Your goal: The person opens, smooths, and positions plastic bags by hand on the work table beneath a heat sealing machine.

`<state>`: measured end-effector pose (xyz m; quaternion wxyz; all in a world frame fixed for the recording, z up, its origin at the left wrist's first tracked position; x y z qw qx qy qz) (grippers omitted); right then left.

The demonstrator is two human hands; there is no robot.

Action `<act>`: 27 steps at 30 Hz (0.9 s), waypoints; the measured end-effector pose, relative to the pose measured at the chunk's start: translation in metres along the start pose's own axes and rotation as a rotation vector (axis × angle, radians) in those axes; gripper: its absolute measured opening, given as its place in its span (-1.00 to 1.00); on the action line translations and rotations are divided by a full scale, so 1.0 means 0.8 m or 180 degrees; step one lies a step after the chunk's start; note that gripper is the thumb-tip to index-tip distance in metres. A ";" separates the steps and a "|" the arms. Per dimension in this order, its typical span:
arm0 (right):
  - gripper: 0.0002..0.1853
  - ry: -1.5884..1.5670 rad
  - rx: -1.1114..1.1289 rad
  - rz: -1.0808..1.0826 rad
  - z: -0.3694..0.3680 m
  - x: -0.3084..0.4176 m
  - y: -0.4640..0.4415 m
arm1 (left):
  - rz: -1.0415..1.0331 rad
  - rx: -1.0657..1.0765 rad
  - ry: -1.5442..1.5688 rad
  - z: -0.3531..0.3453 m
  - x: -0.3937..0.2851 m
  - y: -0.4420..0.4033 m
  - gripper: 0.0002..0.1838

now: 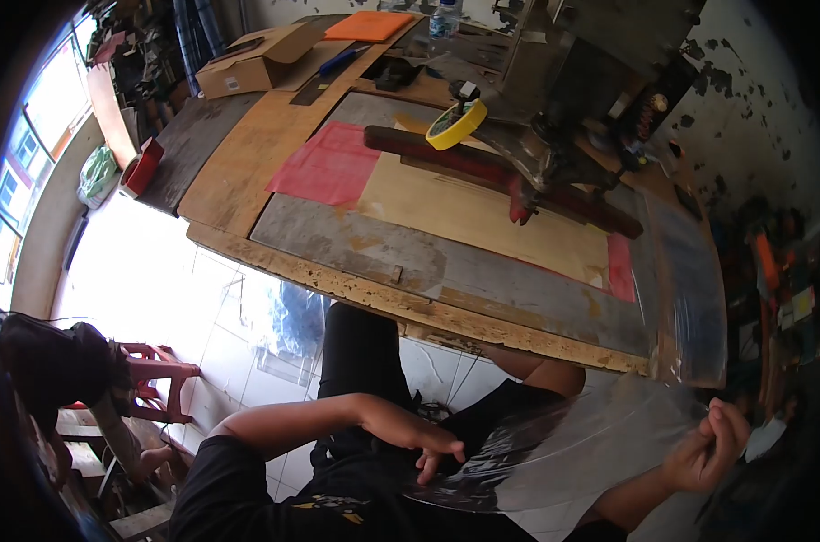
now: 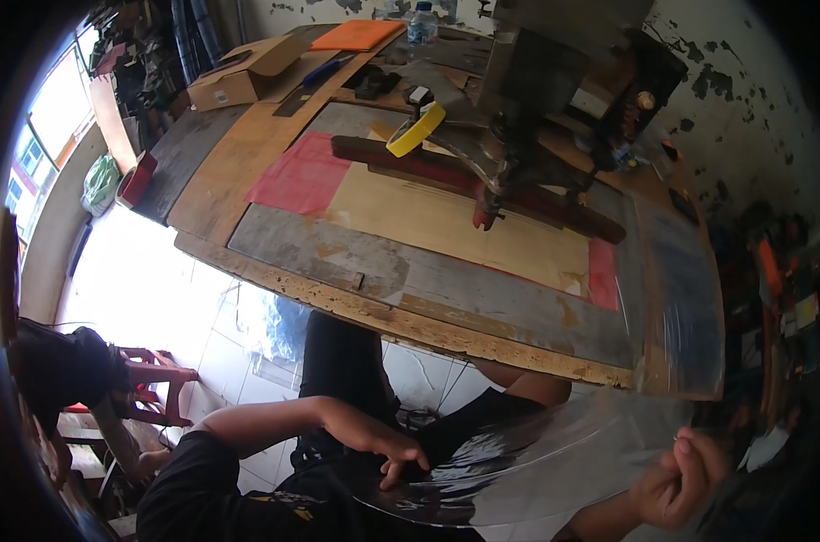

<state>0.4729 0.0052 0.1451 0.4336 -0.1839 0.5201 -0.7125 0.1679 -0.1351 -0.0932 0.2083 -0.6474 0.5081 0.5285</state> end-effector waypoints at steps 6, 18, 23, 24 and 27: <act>-0.84 0.0601 0.0213 0.0166 0.028 -0.025 0.007 | 0.0153 -0.0964 -0.0546 0.018 -0.041 0.039 -0.26; -0.71 -0.0011 0.2401 -0.0234 0.014 -0.019 0.089 | -0.0981 -0.3583 -0.2511 0.010 -0.119 0.207 -0.60; -0.78 0.0550 0.1070 -0.0653 0.028 -0.035 0.135 | -0.1387 -0.3556 -0.2647 0.010 -0.129 0.185 -0.70; -0.78 0.0562 0.1073 -0.0662 0.028 -0.034 0.141 | -0.1361 -0.3811 -0.3221 0.006 -0.138 0.180 -0.74; -0.76 0.0971 0.0781 -0.0641 0.031 -0.033 0.152 | -0.1275 -0.4190 -0.3730 -0.003 -0.148 0.176 -0.81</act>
Point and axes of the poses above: each hand's wrist, its own y-axis away from the middle knuckle, its own z-axis out of the back of the hand, x = y × z, the point moved 3 cm from there along -y, towards the middle knuckle, and after that the axes turned 1 degree about z, right-handed, at the moved point
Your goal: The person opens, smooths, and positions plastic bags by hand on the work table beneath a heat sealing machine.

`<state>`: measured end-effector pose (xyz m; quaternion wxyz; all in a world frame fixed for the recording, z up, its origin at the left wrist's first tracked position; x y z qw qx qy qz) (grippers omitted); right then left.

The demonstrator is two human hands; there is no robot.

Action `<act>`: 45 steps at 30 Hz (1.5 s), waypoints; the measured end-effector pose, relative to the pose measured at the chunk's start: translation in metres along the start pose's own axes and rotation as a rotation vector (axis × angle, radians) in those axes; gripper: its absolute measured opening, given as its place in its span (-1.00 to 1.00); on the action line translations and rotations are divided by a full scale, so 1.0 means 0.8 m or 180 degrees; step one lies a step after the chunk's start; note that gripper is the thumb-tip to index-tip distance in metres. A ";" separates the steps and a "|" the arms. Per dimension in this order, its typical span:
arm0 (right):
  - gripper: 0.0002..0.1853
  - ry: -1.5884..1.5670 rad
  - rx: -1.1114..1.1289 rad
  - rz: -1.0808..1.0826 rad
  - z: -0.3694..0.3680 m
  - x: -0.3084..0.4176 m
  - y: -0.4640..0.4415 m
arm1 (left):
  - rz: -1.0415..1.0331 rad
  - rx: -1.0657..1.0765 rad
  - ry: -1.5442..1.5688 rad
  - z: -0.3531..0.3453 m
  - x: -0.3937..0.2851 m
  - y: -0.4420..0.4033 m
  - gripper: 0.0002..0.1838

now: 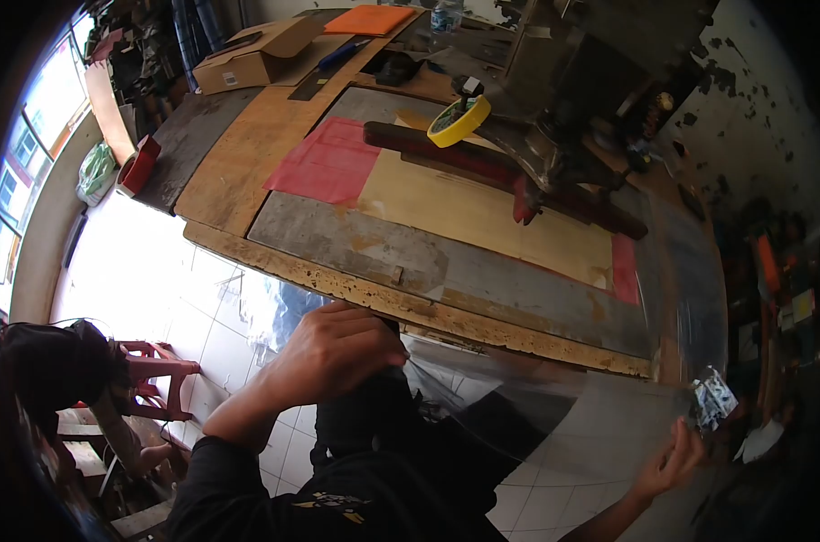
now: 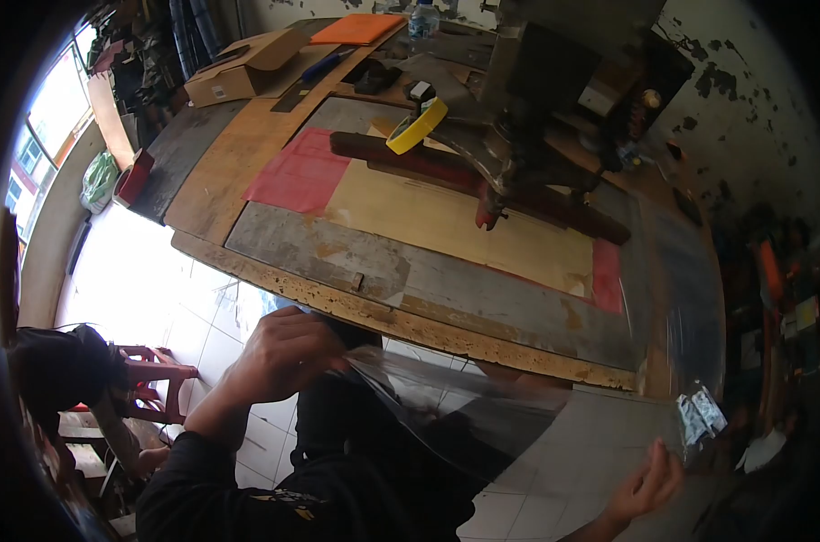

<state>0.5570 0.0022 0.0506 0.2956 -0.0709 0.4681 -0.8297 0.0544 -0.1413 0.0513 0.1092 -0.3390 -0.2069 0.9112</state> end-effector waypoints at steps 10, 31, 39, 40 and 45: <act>-0.72 -0.0152 0.0504 -0.0309 -0.026 -0.026 0.021 | 0.0842 0.0888 0.2620 -0.018 0.033 0.010 -0.66; -0.67 0.0263 0.0357 -0.1944 -0.023 -0.107 0.122 | 0.1197 0.0642 0.1610 -0.030 0.045 -0.001 -0.77; -0.68 0.0344 0.0167 -0.1796 -0.023 -0.105 0.117 | 0.1089 0.0279 0.1147 -0.038 0.043 0.003 -0.74; -0.68 0.0350 0.0162 -0.1811 -0.026 -0.104 0.121 | 0.1109 0.0320 0.1202 -0.035 0.039 0.002 -0.74; -0.72 -0.0078 0.0607 -0.1540 -0.041 -0.087 0.123 | 0.0902 0.0725 0.1930 -0.041 0.037 0.003 -0.78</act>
Point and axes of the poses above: each hand's wrist, its own y-axis away from the middle knuckle, its own z-axis out of the back of the hand, x = y × z, the point moved 3 cm from there along -y, towards the middle knuckle, and after that the axes turned 1 degree about z, right-handed, at the moved point
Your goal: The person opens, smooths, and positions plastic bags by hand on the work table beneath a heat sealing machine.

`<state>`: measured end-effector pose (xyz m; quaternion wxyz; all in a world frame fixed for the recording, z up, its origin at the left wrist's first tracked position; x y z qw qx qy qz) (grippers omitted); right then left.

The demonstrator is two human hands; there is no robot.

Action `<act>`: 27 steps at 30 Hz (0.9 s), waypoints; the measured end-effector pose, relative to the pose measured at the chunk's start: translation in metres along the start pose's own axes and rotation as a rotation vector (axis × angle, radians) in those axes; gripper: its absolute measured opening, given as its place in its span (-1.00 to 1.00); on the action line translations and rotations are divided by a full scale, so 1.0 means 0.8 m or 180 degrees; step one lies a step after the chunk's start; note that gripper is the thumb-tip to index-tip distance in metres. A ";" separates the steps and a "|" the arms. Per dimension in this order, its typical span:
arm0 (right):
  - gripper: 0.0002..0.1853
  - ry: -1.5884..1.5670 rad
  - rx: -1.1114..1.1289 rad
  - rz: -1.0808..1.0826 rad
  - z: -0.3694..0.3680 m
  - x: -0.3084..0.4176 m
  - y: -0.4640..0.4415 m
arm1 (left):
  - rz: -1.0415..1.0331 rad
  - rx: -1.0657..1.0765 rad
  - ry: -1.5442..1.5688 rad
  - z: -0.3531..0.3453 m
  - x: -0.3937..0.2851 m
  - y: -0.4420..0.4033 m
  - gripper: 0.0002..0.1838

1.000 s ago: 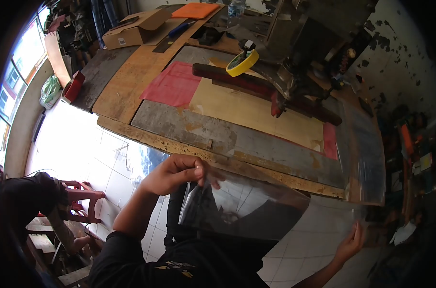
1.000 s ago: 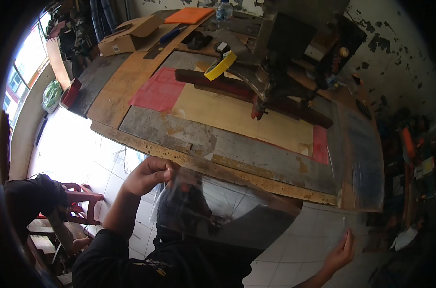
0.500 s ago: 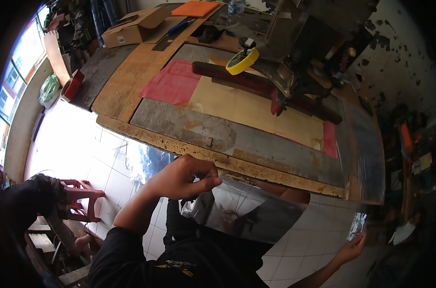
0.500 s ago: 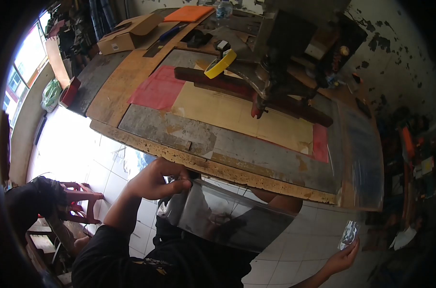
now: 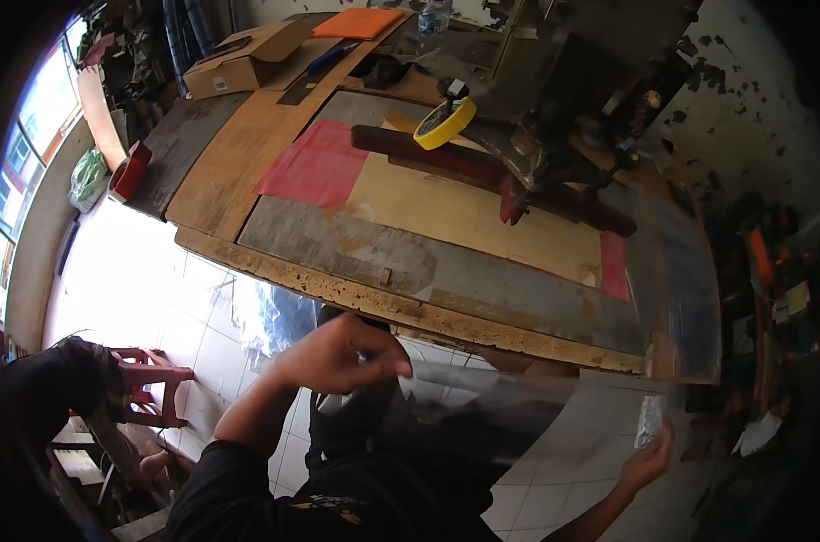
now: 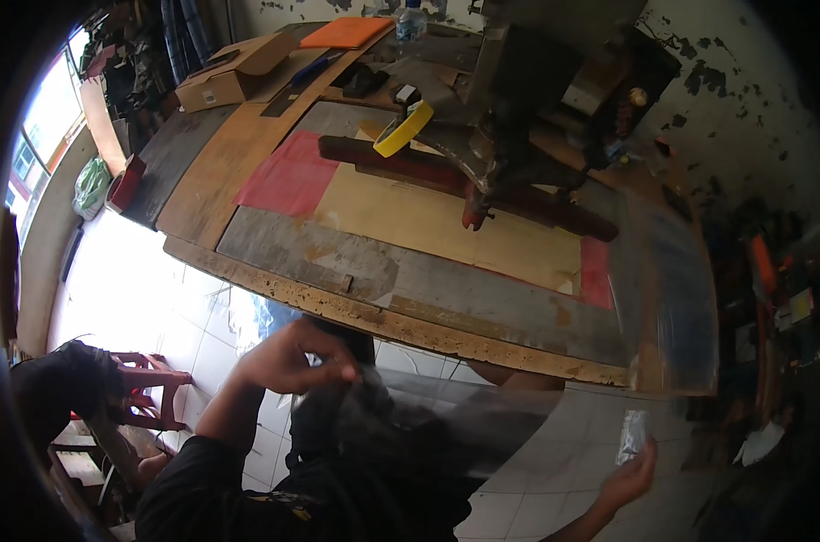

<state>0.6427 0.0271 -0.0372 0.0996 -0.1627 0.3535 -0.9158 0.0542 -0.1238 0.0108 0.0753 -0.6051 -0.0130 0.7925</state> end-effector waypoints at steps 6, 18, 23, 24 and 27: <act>-0.73 0.0104 0.0201 -0.0898 0.010 0.003 -0.006 | 0.0207 -0.0371 0.0011 -0.001 0.010 -0.003 -0.74; -0.67 0.0044 -0.0288 -0.0549 0.038 -0.016 -0.011 | 0.1349 0.0813 0.0987 -0.017 0.038 0.000 -0.67; -0.67 0.0113 0.0386 -0.1038 0.038 0.023 -0.016 | 0.0578 0.0326 0.1259 -0.020 0.039 -0.008 -0.70; -0.67 0.0136 0.0268 -0.0804 0.036 0.022 -0.015 | 0.0441 0.0110 0.0744 -0.019 0.033 -0.009 -0.69; -0.66 0.0170 0.0572 -0.1016 0.031 0.002 -0.007 | 0.0824 0.0239 0.0644 -0.024 0.031 -0.002 -0.67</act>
Point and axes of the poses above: each hand's wrist, its own y-axis away from the middle knuckle, its own z-axis out of the back of the hand, x = y × z, the point moved 3 cm from there along -y, towards the middle knuckle, and after that the axes turned 1 degree about z, right-handed, at the moved point
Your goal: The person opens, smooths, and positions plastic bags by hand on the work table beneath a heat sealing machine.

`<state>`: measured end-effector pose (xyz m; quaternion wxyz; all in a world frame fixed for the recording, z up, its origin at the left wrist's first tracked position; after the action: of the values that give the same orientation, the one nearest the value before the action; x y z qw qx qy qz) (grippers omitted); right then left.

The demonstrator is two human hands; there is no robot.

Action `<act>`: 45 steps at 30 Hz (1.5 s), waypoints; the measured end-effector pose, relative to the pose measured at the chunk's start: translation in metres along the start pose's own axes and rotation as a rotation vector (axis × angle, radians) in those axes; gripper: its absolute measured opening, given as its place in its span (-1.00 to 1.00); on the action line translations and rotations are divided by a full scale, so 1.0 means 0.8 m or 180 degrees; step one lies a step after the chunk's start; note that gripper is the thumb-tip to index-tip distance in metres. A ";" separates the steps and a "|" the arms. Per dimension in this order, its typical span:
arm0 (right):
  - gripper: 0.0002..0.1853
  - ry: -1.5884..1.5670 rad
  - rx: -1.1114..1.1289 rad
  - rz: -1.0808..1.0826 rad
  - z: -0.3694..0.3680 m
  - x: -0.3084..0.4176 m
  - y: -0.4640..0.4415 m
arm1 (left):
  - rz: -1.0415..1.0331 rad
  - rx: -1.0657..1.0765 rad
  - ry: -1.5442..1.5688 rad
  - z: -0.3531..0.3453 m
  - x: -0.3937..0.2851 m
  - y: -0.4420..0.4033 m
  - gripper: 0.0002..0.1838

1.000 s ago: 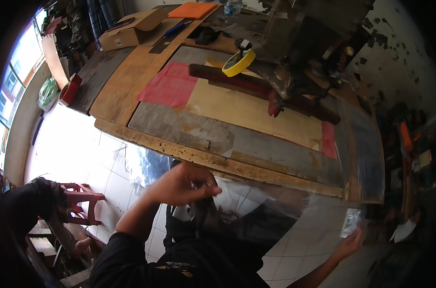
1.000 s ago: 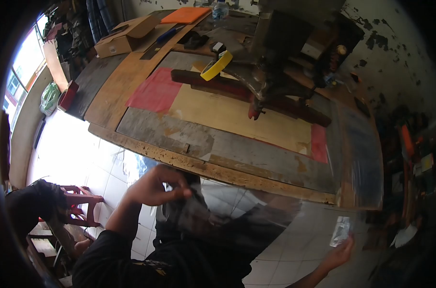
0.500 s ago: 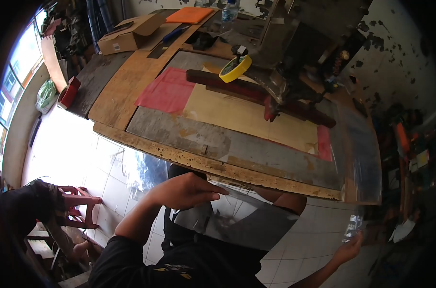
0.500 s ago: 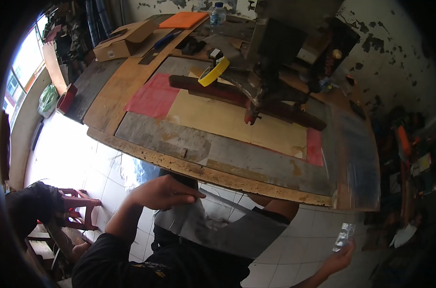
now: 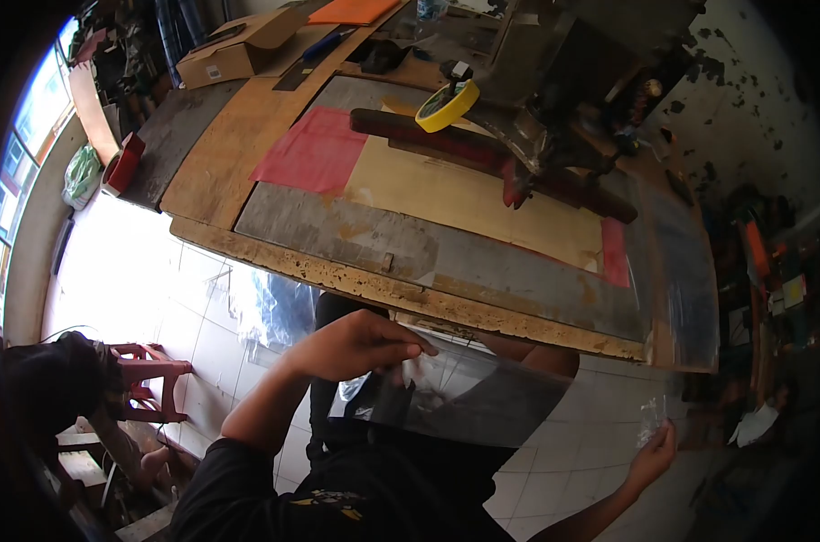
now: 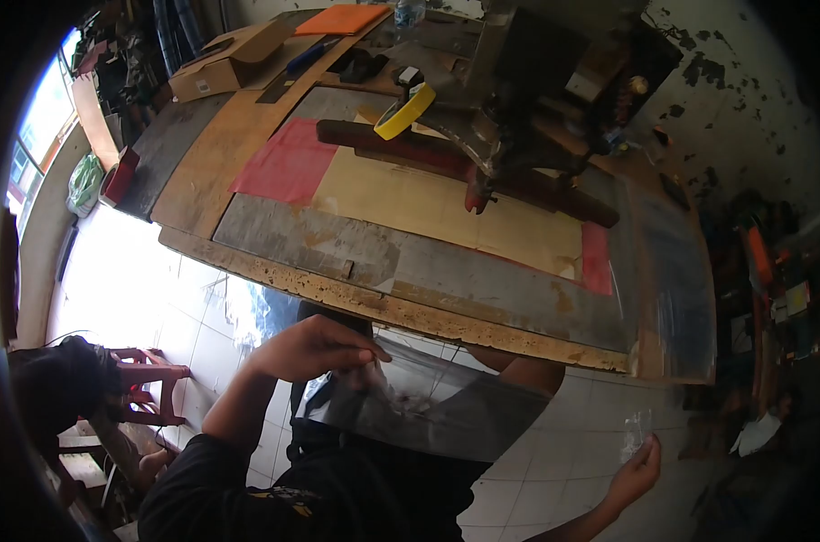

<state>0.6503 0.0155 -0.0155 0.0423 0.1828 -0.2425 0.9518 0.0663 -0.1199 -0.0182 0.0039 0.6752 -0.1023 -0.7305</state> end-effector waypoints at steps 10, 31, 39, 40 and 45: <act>-0.67 0.0130 -0.0065 0.0189 0.012 0.010 -0.001 | 0.0719 0.1633 -0.0255 -0.012 0.032 -0.014 -0.36; -0.72 0.0342 0.1484 -0.0987 -0.011 0.015 0.023 | -0.0213 0.2139 0.0505 -0.027 0.053 -0.024 -0.63; -0.67 0.0245 0.2230 -0.0798 -0.059 -0.044 0.073 | -0.1694 0.1111 -0.0150 -0.038 0.012 -0.029 -0.69; -0.66 0.0221 0.2254 -0.0667 -0.066 -0.056 0.077 | -0.1627 0.1394 0.0174 -0.040 0.020 -0.030 -0.68; -0.71 0.0331 0.2432 -0.0830 -0.065 -0.037 0.086 | -0.0940 0.1482 0.0315 -0.040 0.038 -0.035 -0.65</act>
<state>0.6494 -0.0198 -0.0996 0.1039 0.1662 0.1563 0.9681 0.0992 -0.1014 -0.0548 -0.2529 0.7004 -0.1676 -0.6461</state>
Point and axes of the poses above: each hand's wrist, its own y-axis away from the middle knuckle, its own z-axis out of the back of the hand, x = y × z, the point moved 3 cm from there along -y, towards the middle knuckle, and after that the axes turned 1 degree about z, right-handed, at the moved point
